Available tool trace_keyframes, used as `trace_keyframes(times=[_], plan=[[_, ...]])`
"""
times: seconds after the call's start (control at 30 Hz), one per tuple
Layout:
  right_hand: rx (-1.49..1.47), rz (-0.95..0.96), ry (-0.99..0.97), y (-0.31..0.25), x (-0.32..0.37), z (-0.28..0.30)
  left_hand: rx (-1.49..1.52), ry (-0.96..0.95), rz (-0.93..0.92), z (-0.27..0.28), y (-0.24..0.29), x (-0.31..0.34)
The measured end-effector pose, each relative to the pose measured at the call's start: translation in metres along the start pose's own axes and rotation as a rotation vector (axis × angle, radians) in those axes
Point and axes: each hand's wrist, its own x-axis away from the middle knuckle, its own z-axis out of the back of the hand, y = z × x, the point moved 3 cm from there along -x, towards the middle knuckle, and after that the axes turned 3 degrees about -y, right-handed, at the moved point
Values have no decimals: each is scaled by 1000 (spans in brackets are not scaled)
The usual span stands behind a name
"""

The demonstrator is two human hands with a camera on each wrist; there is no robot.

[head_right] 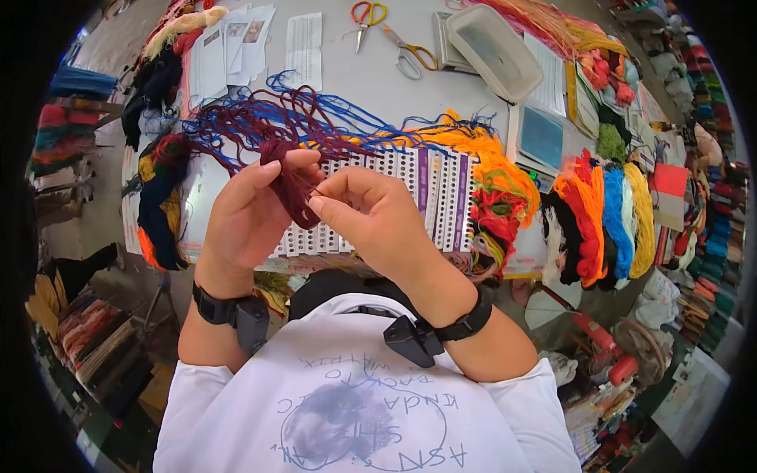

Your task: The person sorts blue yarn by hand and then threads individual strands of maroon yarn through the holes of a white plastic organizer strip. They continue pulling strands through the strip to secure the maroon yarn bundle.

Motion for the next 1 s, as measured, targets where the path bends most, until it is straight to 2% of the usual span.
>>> trace_keyframes(times=[0.1, 0.17, 0.57, 0.8, 1.0], plan=[[-21, 0, 22, 2, 3, -3, -41, -7, -46, -15, 7, 4], [-35, 7, 33, 3, 5, -5, -233, 22, -50, -21, 9, 8], [-58, 45, 6, -1, 16, -3, 22, -24, -9, -26, 3, 9], [-66, 48, 5, -3, 19, 0, 29, -82, 14, -23, 0, 8], [-109, 50, 15, 4, 14, 7, -88, -83, -37, -24, -1, 3]])
